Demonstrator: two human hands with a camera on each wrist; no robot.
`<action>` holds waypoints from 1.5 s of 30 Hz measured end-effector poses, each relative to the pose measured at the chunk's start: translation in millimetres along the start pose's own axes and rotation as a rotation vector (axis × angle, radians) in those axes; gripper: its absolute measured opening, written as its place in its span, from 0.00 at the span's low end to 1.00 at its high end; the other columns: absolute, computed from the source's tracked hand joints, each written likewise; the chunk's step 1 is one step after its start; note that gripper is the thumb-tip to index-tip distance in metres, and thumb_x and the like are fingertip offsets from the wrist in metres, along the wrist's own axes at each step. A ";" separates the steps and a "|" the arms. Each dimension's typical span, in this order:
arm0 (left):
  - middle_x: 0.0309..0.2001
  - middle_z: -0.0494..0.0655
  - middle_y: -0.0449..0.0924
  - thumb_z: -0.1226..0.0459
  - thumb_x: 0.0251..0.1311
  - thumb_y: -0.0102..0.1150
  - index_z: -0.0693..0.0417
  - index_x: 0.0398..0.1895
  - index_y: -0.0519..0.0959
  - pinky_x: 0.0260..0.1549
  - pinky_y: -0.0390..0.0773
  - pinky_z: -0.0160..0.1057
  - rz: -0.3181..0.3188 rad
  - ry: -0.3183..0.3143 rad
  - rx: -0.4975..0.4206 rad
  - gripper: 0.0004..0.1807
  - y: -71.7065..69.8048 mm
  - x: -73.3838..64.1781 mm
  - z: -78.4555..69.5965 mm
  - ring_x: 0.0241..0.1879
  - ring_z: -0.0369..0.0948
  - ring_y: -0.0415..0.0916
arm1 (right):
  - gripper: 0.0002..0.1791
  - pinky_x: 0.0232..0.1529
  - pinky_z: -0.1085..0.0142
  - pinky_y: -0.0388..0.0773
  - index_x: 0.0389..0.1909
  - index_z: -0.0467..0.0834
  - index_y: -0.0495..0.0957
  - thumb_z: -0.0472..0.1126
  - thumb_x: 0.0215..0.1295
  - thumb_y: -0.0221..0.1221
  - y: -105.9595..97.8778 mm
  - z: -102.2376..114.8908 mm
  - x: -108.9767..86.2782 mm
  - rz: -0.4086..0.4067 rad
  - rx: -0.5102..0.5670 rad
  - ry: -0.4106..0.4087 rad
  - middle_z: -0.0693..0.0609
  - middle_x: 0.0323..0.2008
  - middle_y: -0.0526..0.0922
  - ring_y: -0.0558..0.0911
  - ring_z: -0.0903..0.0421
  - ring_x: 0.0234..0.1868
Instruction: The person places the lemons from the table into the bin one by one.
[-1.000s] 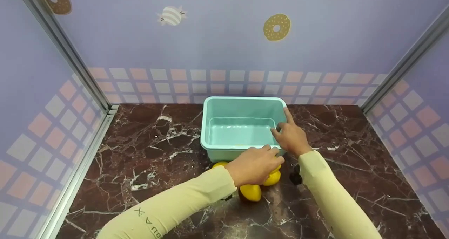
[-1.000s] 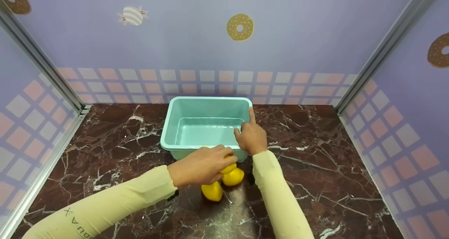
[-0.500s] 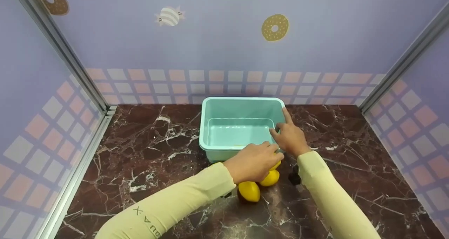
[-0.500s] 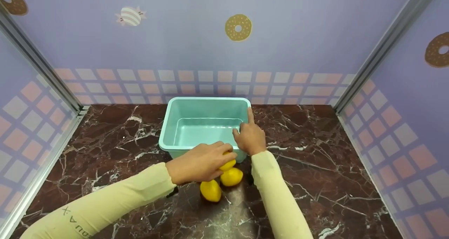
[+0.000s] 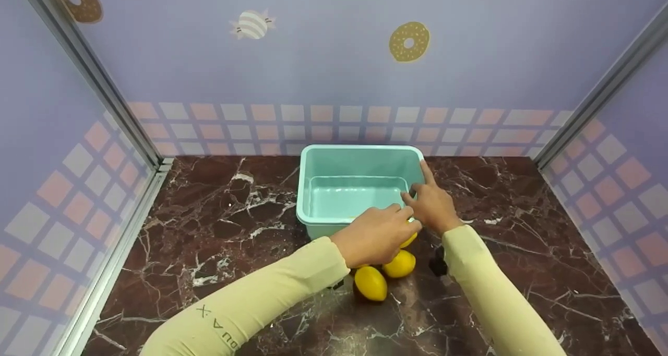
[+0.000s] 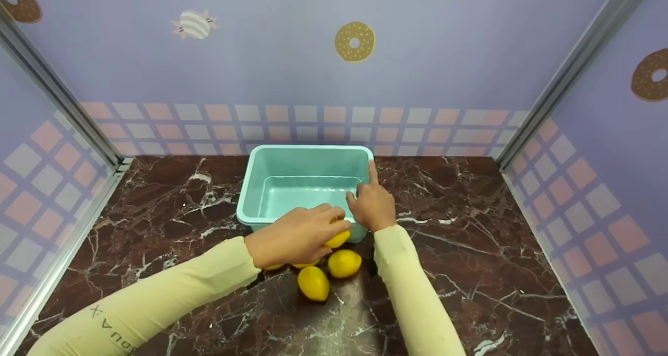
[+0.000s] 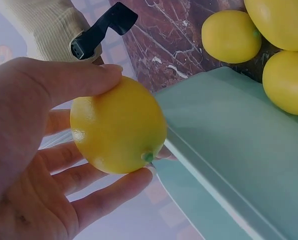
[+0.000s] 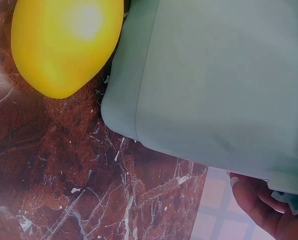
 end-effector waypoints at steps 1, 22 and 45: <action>0.45 0.44 0.75 0.57 0.63 0.57 0.46 0.49 0.77 0.31 0.82 0.38 -0.004 0.001 0.002 0.13 -0.8 0.0 0.3 0.40 0.41 0.75 | 0.21 0.33 0.51 0.77 0.42 0.39 0.83 0.53 0.68 0.54 0.1 -0.2 0.1 0.001 0.001 0.001 0.46 0.78 0.45 0.81 0.46 0.29; 0.56 0.49 0.74 0.58 0.56 0.64 0.47 0.50 0.76 0.32 0.83 0.40 0.004 -0.031 -0.042 0.18 -7.6 5.3 9.3 0.47 0.43 0.76 | 0.19 0.39 0.46 0.80 0.39 0.39 0.83 0.52 0.69 0.54 -1.3 2.6 -0.8 -0.021 -0.027 -0.018 0.46 0.77 0.48 0.83 0.40 0.34; 0.57 0.44 0.74 0.57 0.58 0.63 0.48 0.54 0.74 0.37 0.83 0.38 -0.014 -0.042 -0.070 0.21 -7.4 8.1 21.3 0.51 0.42 0.76 | 0.18 0.33 0.46 0.78 0.39 0.37 0.82 0.48 0.66 0.52 -3.0 3.1 -0.9 -0.029 -0.069 -0.063 0.41 0.76 0.51 0.80 0.41 0.27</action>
Point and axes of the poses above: each hand's wrist, its own x-axis towards the middle knuckle, its own y-axis out of the palm, z = x × y, the point moved 6 cm from there along x, towards the middle knuckle
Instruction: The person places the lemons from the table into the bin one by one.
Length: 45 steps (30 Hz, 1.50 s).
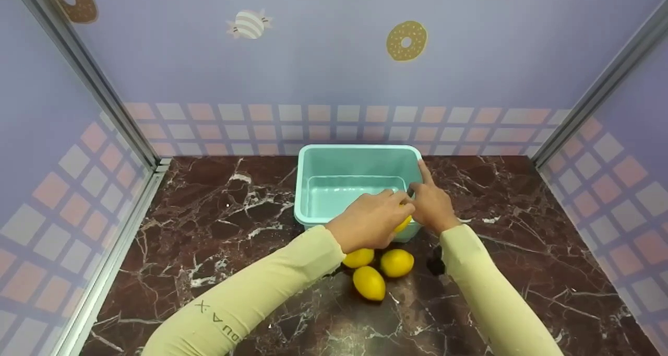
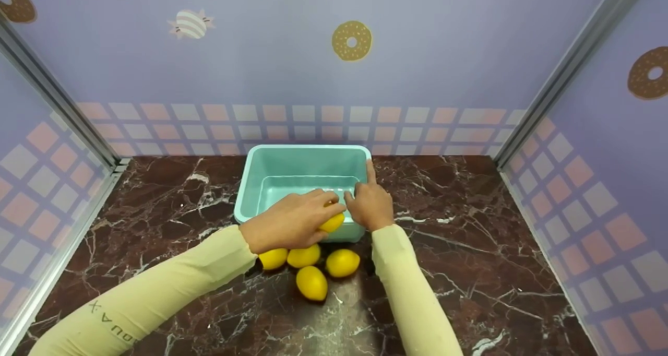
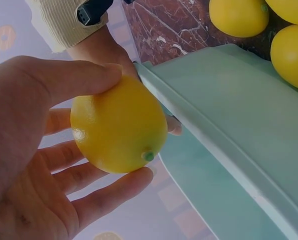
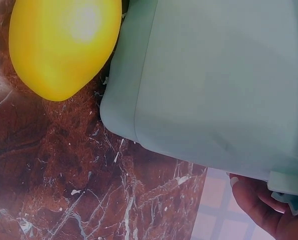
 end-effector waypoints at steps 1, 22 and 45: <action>0.57 0.44 0.74 0.57 0.58 0.63 0.48 0.54 0.74 0.37 0.83 0.39 -0.001 -0.001 -0.003 0.21 0.3 0.3 0.4 0.52 0.42 0.76 | 0.19 0.34 0.46 0.78 0.38 0.37 0.82 0.48 0.66 0.52 0.2 -0.1 0.1 0.002 0.001 0.003 0.42 0.76 0.51 0.80 0.41 0.27; 0.55 0.45 0.75 0.58 0.58 0.62 0.49 0.56 0.75 0.43 0.82 0.40 0.000 -0.035 -0.052 0.22 3.2 4.0 10.2 0.52 0.43 0.75 | 0.15 0.31 0.51 0.75 0.38 0.38 0.82 0.43 0.66 0.51 3.0 -1.1 -0.2 0.030 0.033 0.026 0.43 0.77 0.48 0.78 0.44 0.25; 0.52 0.46 0.75 0.58 0.59 0.62 0.46 0.56 0.76 0.40 0.83 0.41 0.019 -0.062 -0.057 0.20 1.7 9.8 17.5 0.47 0.43 0.75 | 0.14 0.32 0.52 0.74 0.38 0.38 0.82 0.41 0.66 0.50 3.3 -3.7 1.6 0.061 0.046 0.055 0.45 0.78 0.45 0.77 0.46 0.25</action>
Point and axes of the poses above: each hand's wrist, its own x-axis towards the middle knuckle, its own y-axis out of the palm, z = x × y, the point moved 6 cm from there along x, towards the middle knuckle
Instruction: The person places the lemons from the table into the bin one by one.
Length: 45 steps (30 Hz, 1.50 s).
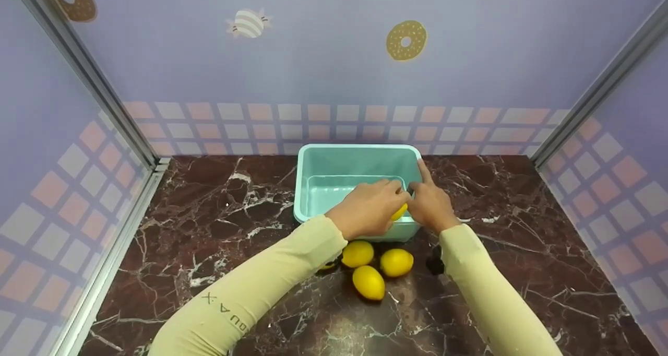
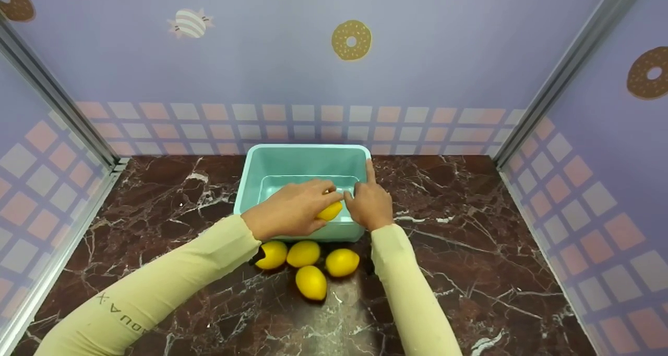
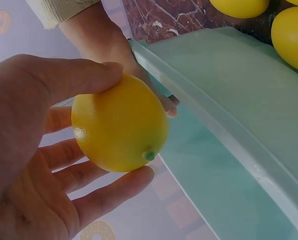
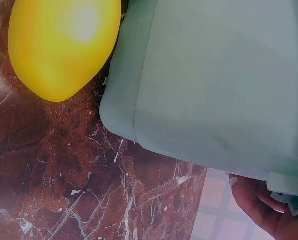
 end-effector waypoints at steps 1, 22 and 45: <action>0.51 0.46 0.75 0.58 0.58 0.62 0.46 0.55 0.76 0.40 0.83 0.41 0.003 -0.002 0.000 0.20 0.1 0.3 0.4 0.46 0.43 0.75 | 0.14 0.32 0.53 0.74 0.39 0.38 0.82 0.41 0.66 0.50 0.1 0.0 0.1 0.001 -0.001 0.001 0.45 0.78 0.45 0.77 0.47 0.25; 0.53 0.47 0.74 0.58 0.59 0.62 0.48 0.58 0.73 0.42 0.83 0.40 0.070 -0.045 0.005 0.23 2.5 7.4 10.6 0.47 0.43 0.74 | 0.19 0.34 0.50 0.76 0.38 0.39 0.82 0.49 0.67 0.50 0.2 -0.5 0.5 -0.007 -0.004 0.006 0.45 0.78 0.45 0.78 0.46 0.26; 0.51 0.48 0.74 0.59 0.60 0.61 0.49 0.58 0.73 0.42 0.82 0.42 0.082 -0.076 -0.009 0.22 3.5 12.4 22.6 0.46 0.44 0.73 | 0.21 0.31 0.53 0.74 0.33 0.39 0.82 0.52 0.69 0.50 -0.9 1.5 -0.4 -0.024 0.001 -0.007 0.44 0.77 0.45 0.76 0.49 0.23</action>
Point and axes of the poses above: each hand's wrist, its own x-axis towards the middle knuckle, its own y-axis out of the palm, z = x × y, the point moved 6 cm from there along x, towards the middle knuckle
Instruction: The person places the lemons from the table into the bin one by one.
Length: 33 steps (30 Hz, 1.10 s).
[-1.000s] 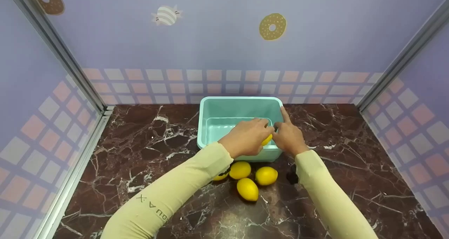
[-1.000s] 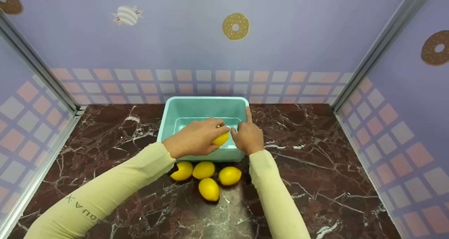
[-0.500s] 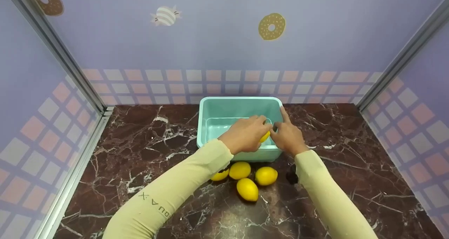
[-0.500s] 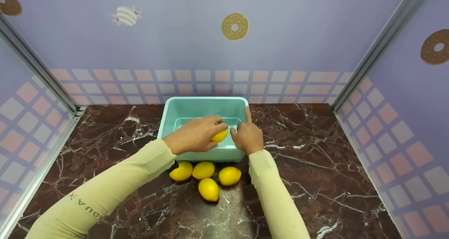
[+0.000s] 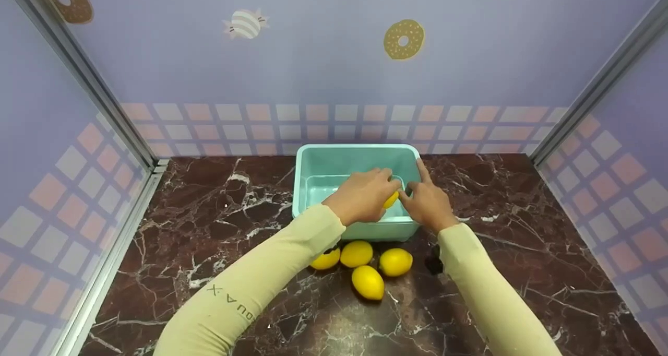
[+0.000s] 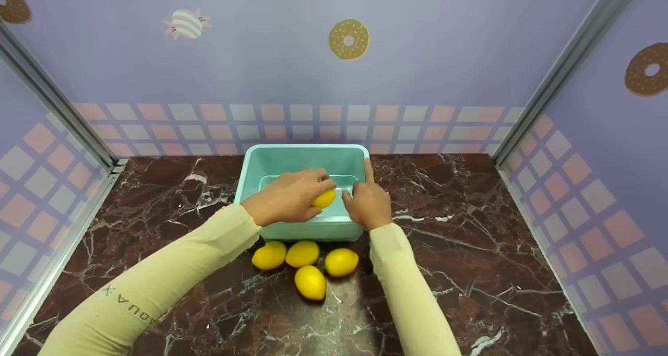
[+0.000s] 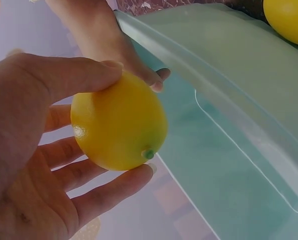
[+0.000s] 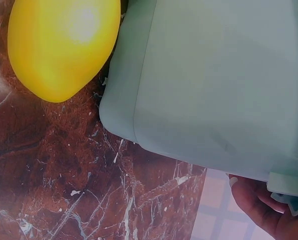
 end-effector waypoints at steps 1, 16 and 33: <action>0.52 0.48 0.74 0.59 0.60 0.61 0.49 0.59 0.73 0.43 0.82 0.42 0.002 -0.001 0.000 0.23 0.1 0.1 0.7 0.46 0.44 0.73 | 0.21 0.31 0.53 0.75 0.34 0.39 0.82 0.52 0.69 0.51 0.1 -0.1 0.1 0.002 0.000 0.002 0.44 0.77 0.45 0.76 0.49 0.23; 0.51 0.49 0.74 0.58 0.60 0.61 0.50 0.60 0.72 0.44 0.82 0.42 0.009 -0.029 0.006 0.24 3.0 4.9 15.2 0.45 0.44 0.74 | 0.23 0.37 0.49 0.77 0.45 0.37 0.82 0.53 0.68 0.52 1.4 -0.7 0.4 0.015 0.003 0.023 0.46 0.78 0.44 0.80 0.45 0.31; 0.52 0.49 0.75 0.60 0.61 0.60 0.51 0.58 0.73 0.47 0.82 0.43 0.025 -0.059 -0.007 0.21 6.7 12.1 22.8 0.47 0.45 0.75 | 0.24 0.39 0.47 0.78 0.45 0.37 0.82 0.54 0.68 0.52 0.6 -1.0 0.2 0.019 -0.006 0.034 0.46 0.78 0.45 0.82 0.43 0.33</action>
Point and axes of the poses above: each hand's wrist, its own x-axis towards the middle knuckle, its own y-axis out of the palm, z = x × y, the point moved 6 cm from there along x, towards the middle knuckle
